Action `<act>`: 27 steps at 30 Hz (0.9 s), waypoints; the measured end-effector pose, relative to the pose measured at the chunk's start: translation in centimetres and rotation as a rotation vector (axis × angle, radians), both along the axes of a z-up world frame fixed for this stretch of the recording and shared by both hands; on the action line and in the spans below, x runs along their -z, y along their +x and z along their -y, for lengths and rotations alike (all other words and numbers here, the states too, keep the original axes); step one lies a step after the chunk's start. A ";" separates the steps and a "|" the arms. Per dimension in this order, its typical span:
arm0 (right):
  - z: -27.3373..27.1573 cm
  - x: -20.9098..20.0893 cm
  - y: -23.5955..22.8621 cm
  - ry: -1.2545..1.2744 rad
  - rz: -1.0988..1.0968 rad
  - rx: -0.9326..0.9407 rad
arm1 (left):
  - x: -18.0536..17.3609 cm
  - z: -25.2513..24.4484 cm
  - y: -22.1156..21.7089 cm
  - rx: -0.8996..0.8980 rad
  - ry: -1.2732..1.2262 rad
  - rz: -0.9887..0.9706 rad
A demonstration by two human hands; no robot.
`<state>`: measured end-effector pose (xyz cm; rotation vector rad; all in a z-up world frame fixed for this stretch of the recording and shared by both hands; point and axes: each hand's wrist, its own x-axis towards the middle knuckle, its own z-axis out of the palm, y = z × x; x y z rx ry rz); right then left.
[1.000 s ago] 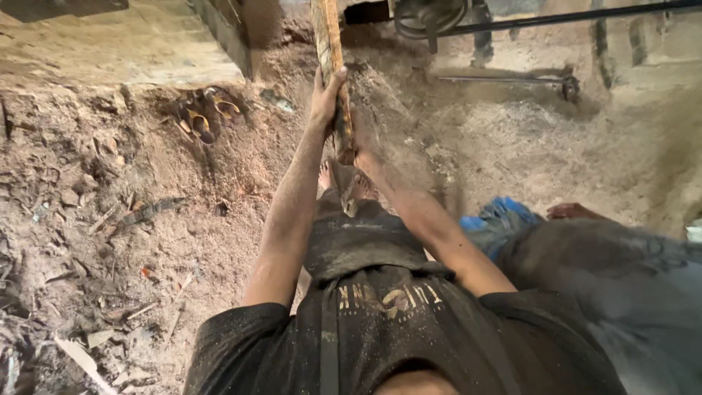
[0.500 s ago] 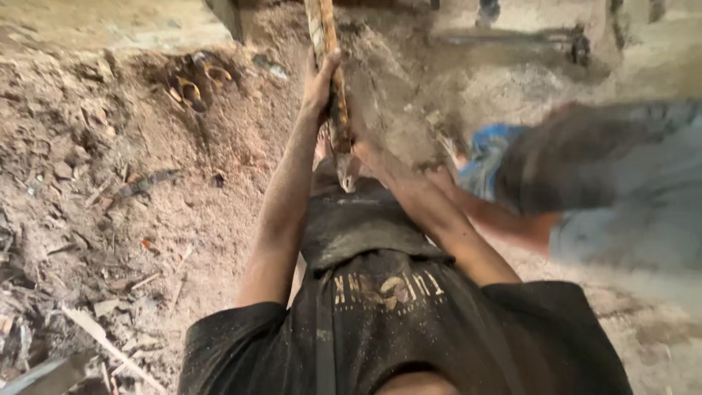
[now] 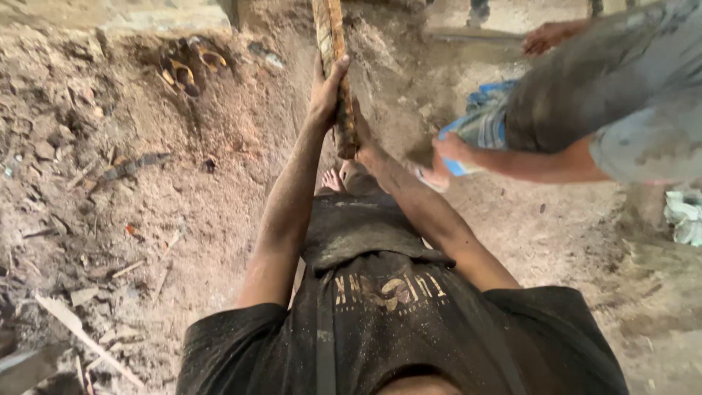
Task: The person processes lumber by hand-feeding wooden boards through a machine, handling one board at a time and coordinating with another person to align the wood.
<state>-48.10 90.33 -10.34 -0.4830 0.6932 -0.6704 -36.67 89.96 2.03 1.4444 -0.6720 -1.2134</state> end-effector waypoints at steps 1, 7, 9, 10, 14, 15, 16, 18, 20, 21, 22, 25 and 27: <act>-0.2 -0.2 -0.1 -0.015 -0.010 -0.028 | 0.0 -0.3 0.0 0.007 -0.003 0.006; -3.5 -1.1 -1.0 -0.054 0.179 0.021 | 0.8 -3.5 -1.8 -0.025 -0.105 -0.020; -4.9 -0.9 -2.0 0.022 0.215 -0.020 | 1.3 -4.6 -2.2 -0.032 -0.146 -0.009; -5.2 -0.9 -2.3 0.056 0.235 -0.044 | 1.2 -5.0 -2.4 -0.039 -0.171 -0.002; -6.9 -0.7 -2.6 0.066 0.175 0.055 | 0.8 -6.5 -3.6 -0.046 -0.121 -0.032; -7.5 -0.6 -3.1 0.092 0.141 0.050 | 0.9 -6.8 -3.7 -0.050 -0.111 -0.036; -8.1 -0.4 -3.5 0.117 0.108 0.045 | 1.2 -7.2 -3.9 -0.054 -0.101 -0.041; -9.0 -0.5 -4.2 0.053 0.073 0.010 | 1.6 -7.9 -4.3 -0.051 -0.123 -0.056; -9.8 -0.8 -4.6 0.027 0.000 -0.003 | 1.9 -8.5 -4.4 -0.040 -0.113 -0.040; -10.3 -0.9 -4.9 0.033 -0.058 0.003 | 2.0 -8.9 -4.5 -0.029 -0.091 -0.019; -10.8 -1.0 -5.2 0.039 -0.117 0.010 | 1.9 -9.3 -4.7 -0.017 -0.068 0.002; -12.4 -2.8 -6.1 -0.008 -0.120 -0.016 | 1.3 -10.6 -5.4 -0.024 -0.067 -0.042; -13.6 -3.7 -6.4 -0.027 -0.088 -0.026 | 0.6 -11.8 -6.0 -0.032 -0.017 -0.019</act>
